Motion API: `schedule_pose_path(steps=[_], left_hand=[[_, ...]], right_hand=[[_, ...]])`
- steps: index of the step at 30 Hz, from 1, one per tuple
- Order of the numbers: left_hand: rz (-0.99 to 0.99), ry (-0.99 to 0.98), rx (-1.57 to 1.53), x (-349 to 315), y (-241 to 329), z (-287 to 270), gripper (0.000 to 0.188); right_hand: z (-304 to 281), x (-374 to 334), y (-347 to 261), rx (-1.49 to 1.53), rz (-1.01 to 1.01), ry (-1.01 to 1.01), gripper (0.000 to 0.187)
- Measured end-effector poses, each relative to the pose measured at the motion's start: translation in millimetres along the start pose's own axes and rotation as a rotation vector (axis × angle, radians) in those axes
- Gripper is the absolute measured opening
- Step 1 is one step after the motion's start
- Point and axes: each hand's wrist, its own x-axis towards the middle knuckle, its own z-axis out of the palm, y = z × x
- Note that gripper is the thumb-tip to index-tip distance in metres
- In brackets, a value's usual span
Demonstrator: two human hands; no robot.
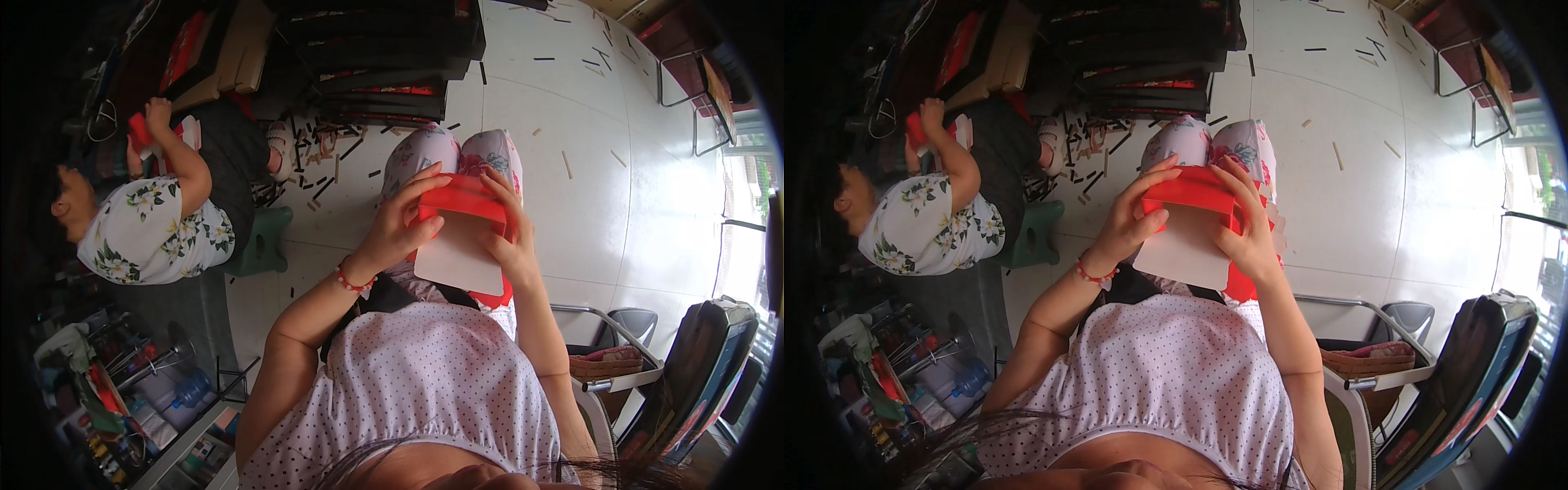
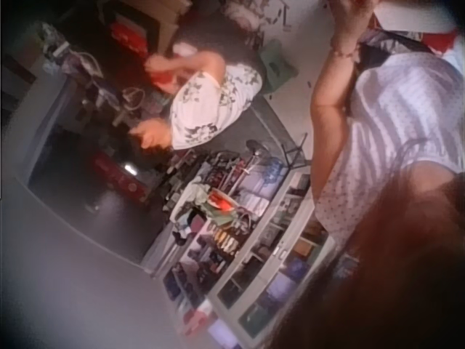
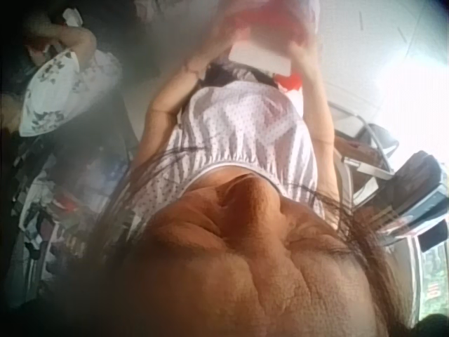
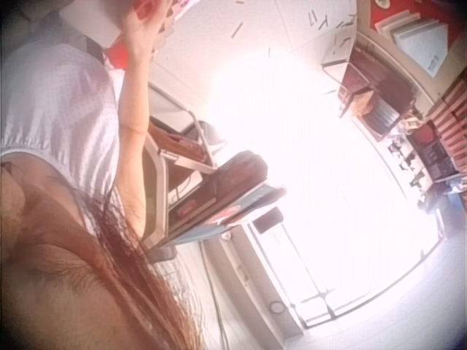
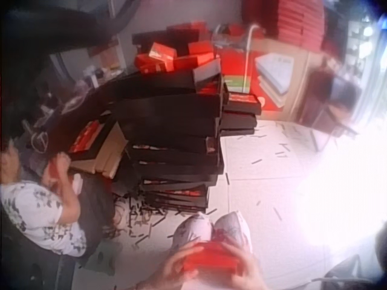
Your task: The person assembles cardboard boxes by hand, folding the tabs and sides of several red and white boxes into shape before placing them into a pile on a desk.
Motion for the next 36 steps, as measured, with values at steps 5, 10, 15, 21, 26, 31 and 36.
schedule_pose_path(steps=[5,10,15,21,26,31,36], left_hand=[[0.101,-0.006,0.215,-2.1,-11.4,-2.6,0.045],[0.164,-0.018,0.310,-0.5,-13.6,-0.5,0.043],[0.105,0.005,0.215,-1.3,-14.1,-4.0,0.044],[0.039,0.002,0.221,-2.8,-12.3,-5.6,0.053],[0.099,-0.020,0.063,-5.1,-31.4,-2.8,0.058],[0.201,-0.042,-0.019,-4.8,-33.6,-1.1,0.073],[0.153,0.067,0.169,-2.9,-21.8,10.0,0.060]], right_hand=[[2.1,-1.1,-5.5,0.016,0.035,-0.006,0.068],[-1.7,-0.4,-0.6,0.002,0.044,-0.020,0.070],[-10.1,-4.3,9.0,0.256,0.046,-0.093,0.100],[-17.0,-2.0,4.1,-0.067,-0.215,-0.201,0.110],[-2.2,-1.8,11.7,0.130,-0.148,-0.014,0.078],[6.2,-3.1,13.5,0.237,-0.055,0.082,0.053],[14.1,-4.2,20.1,0.158,-0.082,0.122,0.038]])
